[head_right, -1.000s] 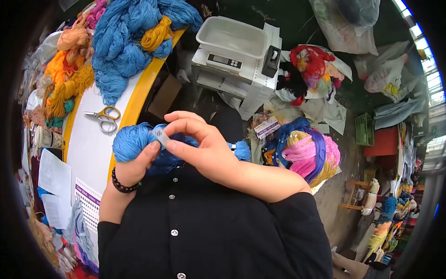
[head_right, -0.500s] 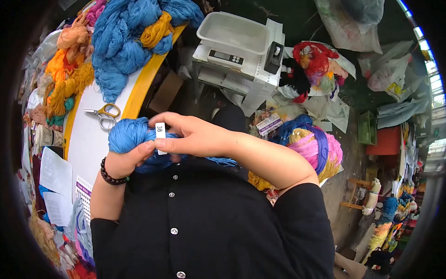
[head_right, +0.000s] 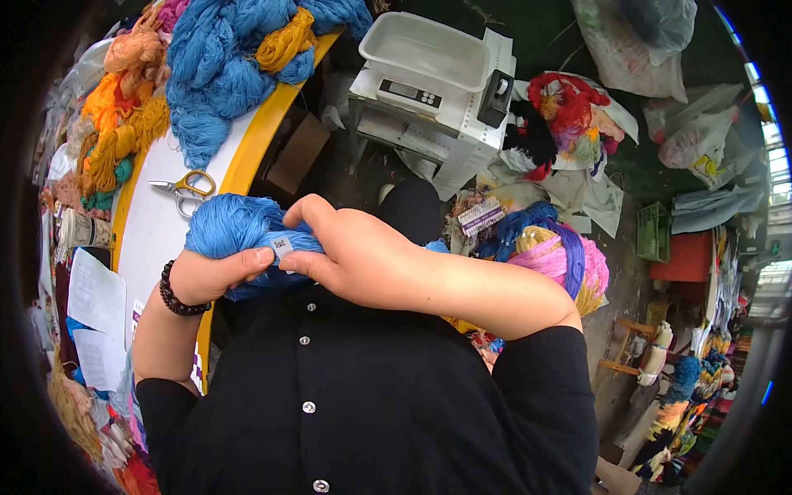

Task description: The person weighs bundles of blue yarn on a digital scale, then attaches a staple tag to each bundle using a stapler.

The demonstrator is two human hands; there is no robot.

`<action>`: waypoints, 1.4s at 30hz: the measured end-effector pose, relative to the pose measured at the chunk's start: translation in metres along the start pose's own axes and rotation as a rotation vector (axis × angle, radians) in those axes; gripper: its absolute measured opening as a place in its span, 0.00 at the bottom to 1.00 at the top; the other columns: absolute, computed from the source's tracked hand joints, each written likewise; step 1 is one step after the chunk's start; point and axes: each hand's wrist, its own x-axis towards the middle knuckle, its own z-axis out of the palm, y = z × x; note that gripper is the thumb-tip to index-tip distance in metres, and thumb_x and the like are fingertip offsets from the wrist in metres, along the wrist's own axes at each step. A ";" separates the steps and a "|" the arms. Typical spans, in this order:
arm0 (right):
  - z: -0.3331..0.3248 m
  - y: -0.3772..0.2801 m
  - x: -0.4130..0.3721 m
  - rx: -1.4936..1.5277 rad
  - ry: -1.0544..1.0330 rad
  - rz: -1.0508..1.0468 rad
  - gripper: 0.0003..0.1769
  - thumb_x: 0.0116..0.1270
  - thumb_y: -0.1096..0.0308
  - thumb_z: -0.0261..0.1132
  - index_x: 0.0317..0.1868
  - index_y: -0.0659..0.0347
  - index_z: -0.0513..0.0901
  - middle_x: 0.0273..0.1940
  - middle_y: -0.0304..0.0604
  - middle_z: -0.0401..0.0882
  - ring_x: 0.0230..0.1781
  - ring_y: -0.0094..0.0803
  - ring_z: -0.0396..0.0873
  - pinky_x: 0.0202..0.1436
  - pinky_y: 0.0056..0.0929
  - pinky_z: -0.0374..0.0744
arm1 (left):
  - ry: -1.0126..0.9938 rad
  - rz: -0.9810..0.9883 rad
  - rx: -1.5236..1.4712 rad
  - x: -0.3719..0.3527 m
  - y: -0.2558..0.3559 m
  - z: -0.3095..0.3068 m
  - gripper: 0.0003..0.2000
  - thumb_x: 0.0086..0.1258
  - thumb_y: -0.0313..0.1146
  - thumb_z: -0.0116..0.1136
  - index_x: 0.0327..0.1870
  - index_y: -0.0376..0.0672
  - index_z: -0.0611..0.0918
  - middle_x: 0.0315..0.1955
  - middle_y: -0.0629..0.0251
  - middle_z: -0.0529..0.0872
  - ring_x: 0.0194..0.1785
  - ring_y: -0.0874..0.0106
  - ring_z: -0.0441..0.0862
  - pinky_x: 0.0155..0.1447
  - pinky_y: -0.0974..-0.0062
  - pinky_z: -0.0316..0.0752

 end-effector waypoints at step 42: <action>0.042 0.046 0.015 0.183 0.561 -0.192 0.08 0.62 0.71 0.66 0.42 0.63 0.83 0.32 0.44 0.80 0.32 0.34 0.78 0.36 0.27 0.75 | 0.607 0.464 0.525 0.021 -0.054 0.044 0.02 0.63 0.28 0.60 0.34 0.43 0.83 0.26 0.65 0.81 0.30 0.67 0.78 0.36 0.71 0.70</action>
